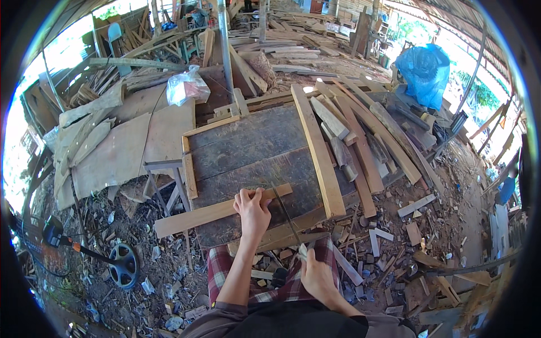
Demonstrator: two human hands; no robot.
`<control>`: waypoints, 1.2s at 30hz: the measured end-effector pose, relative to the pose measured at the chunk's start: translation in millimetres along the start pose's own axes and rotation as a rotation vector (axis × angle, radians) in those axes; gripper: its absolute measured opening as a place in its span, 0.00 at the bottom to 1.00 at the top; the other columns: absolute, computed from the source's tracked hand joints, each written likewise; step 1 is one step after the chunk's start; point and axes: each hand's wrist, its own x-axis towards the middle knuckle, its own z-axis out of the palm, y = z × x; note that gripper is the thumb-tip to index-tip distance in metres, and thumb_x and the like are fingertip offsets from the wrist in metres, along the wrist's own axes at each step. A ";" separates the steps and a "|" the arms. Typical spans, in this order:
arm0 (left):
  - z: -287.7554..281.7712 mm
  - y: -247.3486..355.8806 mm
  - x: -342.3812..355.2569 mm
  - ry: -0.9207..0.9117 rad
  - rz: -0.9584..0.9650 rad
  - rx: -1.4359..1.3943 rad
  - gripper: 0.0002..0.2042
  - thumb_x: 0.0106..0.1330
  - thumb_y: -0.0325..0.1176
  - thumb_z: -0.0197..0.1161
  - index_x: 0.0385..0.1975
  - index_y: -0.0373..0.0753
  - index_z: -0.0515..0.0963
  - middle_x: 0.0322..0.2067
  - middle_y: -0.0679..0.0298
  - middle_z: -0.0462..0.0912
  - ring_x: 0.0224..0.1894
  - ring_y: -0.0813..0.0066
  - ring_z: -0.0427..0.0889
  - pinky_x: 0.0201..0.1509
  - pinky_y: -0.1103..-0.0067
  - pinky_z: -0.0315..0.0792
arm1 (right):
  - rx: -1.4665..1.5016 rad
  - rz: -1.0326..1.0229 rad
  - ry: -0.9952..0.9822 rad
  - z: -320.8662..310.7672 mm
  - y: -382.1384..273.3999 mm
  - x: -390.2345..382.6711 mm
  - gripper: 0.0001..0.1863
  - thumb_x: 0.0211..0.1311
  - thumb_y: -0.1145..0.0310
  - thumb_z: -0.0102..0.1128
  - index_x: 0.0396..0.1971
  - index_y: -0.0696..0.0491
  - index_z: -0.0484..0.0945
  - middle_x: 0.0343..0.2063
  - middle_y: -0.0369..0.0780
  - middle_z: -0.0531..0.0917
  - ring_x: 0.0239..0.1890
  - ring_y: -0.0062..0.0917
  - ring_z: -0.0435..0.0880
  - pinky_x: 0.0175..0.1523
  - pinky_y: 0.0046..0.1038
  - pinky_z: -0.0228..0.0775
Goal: Using a hand saw to cut a small wooden board in a workshop.
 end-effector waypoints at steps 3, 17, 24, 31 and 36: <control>2.1 -3.3 0.0 -0.002 0.014 -0.007 0.15 0.54 0.25 0.68 0.44 0.42 0.81 0.40 0.59 0.70 0.48 0.57 0.68 0.55 0.63 0.61 | 0.022 0.016 -0.001 -2.6 -12.0 29.2 0.13 0.67 0.68 0.49 0.45 0.59 0.62 0.20 0.57 0.80 0.25 0.58 0.79 0.32 0.57 0.70; 4.8 -1.3 1.7 0.014 0.007 0.023 0.15 0.56 0.28 0.67 0.45 0.37 0.81 0.40 0.58 0.71 0.48 0.57 0.69 0.56 0.63 0.60 | -0.022 0.081 -0.085 -13.3 -33.0 36.3 0.12 0.70 0.67 0.46 0.46 0.58 0.60 0.23 0.60 0.80 0.29 0.59 0.81 0.35 0.57 0.72; 5.3 -3.0 0.0 0.009 0.034 -0.014 0.15 0.55 0.27 0.68 0.43 0.41 0.82 0.40 0.60 0.71 0.48 0.58 0.69 0.56 0.64 0.60 | -0.033 0.048 -0.014 -2.2 -38.8 78.3 0.12 0.67 0.70 0.47 0.46 0.58 0.61 0.23 0.59 0.81 0.31 0.58 0.81 0.38 0.55 0.73; 3.3 -3.9 4.2 0.007 -0.016 -0.002 0.14 0.56 0.27 0.67 0.44 0.38 0.81 0.40 0.58 0.70 0.48 0.57 0.68 0.57 0.63 0.60 | -0.045 0.017 -0.028 -5.6 -41.2 56.7 0.13 0.67 0.71 0.46 0.47 0.58 0.61 0.24 0.60 0.81 0.30 0.58 0.81 0.37 0.56 0.72; 4.7 -6.2 0.0 0.006 -0.003 0.020 0.15 0.54 0.26 0.69 0.43 0.41 0.82 0.39 0.60 0.71 0.47 0.58 0.68 0.56 0.64 0.60 | -0.071 0.066 -0.044 -12.5 -33.7 29.1 0.12 0.67 0.71 0.47 0.46 0.57 0.61 0.23 0.60 0.81 0.29 0.58 0.81 0.36 0.56 0.72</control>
